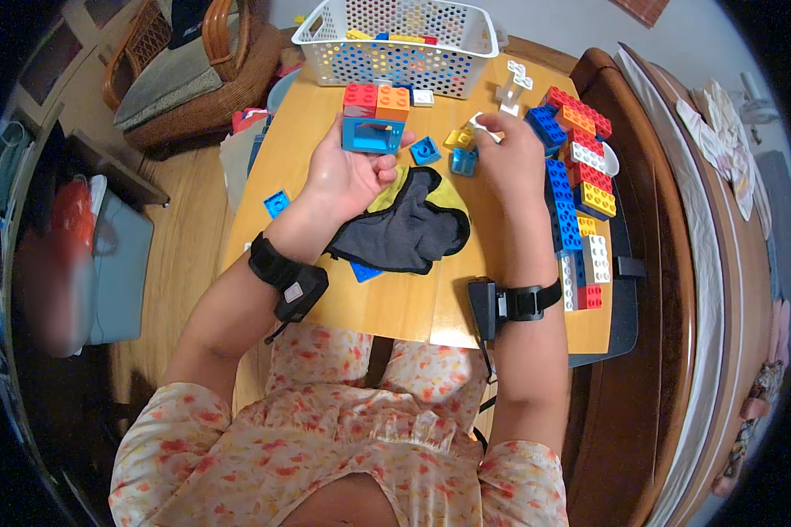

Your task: Assembling and playing with LEGO bricks at a table while wearing wrist sensors.

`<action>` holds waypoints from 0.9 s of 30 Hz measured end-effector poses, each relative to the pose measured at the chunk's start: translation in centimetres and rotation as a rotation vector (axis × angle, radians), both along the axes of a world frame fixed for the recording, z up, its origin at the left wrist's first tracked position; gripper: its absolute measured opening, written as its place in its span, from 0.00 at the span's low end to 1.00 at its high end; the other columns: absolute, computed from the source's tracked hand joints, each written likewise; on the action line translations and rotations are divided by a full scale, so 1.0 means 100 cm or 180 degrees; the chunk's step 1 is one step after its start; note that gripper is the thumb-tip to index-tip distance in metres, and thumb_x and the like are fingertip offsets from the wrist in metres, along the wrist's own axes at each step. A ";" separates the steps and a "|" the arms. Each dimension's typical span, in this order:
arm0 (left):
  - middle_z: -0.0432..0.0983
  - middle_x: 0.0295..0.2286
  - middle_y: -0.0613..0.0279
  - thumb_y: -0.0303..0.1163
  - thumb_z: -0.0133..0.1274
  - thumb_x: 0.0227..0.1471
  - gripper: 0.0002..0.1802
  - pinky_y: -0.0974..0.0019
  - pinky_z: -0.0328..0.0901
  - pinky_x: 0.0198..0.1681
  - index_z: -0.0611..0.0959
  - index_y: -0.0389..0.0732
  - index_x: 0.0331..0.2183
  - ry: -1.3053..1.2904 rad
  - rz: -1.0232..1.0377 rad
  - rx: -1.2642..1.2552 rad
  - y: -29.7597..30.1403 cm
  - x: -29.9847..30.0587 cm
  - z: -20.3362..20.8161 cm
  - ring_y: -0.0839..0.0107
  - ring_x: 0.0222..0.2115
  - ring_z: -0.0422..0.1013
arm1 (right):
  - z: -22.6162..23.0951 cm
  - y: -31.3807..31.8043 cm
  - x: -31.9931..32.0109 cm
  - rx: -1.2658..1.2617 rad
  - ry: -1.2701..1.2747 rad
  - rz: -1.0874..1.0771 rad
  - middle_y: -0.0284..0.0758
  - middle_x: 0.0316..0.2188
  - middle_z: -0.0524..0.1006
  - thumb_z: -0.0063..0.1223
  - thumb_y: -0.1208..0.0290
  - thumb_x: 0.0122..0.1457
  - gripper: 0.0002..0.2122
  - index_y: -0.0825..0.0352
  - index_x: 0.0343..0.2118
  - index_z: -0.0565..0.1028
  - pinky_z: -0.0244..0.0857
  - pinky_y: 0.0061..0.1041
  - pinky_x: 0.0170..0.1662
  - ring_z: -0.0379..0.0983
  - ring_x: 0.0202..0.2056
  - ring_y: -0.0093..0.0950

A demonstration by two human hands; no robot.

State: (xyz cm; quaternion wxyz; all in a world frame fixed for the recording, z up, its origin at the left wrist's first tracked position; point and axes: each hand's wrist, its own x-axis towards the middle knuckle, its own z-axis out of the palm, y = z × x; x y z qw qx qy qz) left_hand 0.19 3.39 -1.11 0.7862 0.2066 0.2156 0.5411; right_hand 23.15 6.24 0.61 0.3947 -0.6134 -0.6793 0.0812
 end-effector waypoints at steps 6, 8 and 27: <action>0.78 0.38 0.48 0.56 0.25 0.65 0.34 0.69 0.61 0.26 0.75 0.41 0.49 0.0061 -0.0007 -0.0041 -0.001 -0.001 -0.003 0.72 0.21 0.63 | 0.016 -0.022 -0.025 -0.1278 -0.0933 -0.0002 0.43 0.37 0.80 0.63 0.54 0.47 0.22 0.66 0.41 0.79 0.70 0.36 0.45 0.77 0.42 0.39; 0.78 0.38 0.48 0.57 0.24 0.65 0.34 0.69 0.61 0.26 0.74 0.42 0.50 0.0108 -0.0028 0.0001 -0.001 0.001 -0.003 0.72 0.21 0.63 | 0.012 -0.018 -0.022 -0.1220 -0.0946 0.0020 0.45 0.37 0.80 0.63 0.55 0.46 0.23 0.65 0.42 0.78 0.70 0.36 0.45 0.77 0.41 0.40; 0.77 0.32 0.59 0.61 0.26 0.64 0.32 0.69 0.60 0.23 0.73 0.48 0.49 0.0573 -0.0226 0.0056 -0.002 0.002 -0.009 0.70 0.20 0.66 | 0.031 -0.040 -0.049 0.0417 0.1370 0.1640 0.33 0.38 0.77 0.68 0.70 0.47 0.21 0.65 0.47 0.78 0.67 0.22 0.42 0.73 0.38 0.22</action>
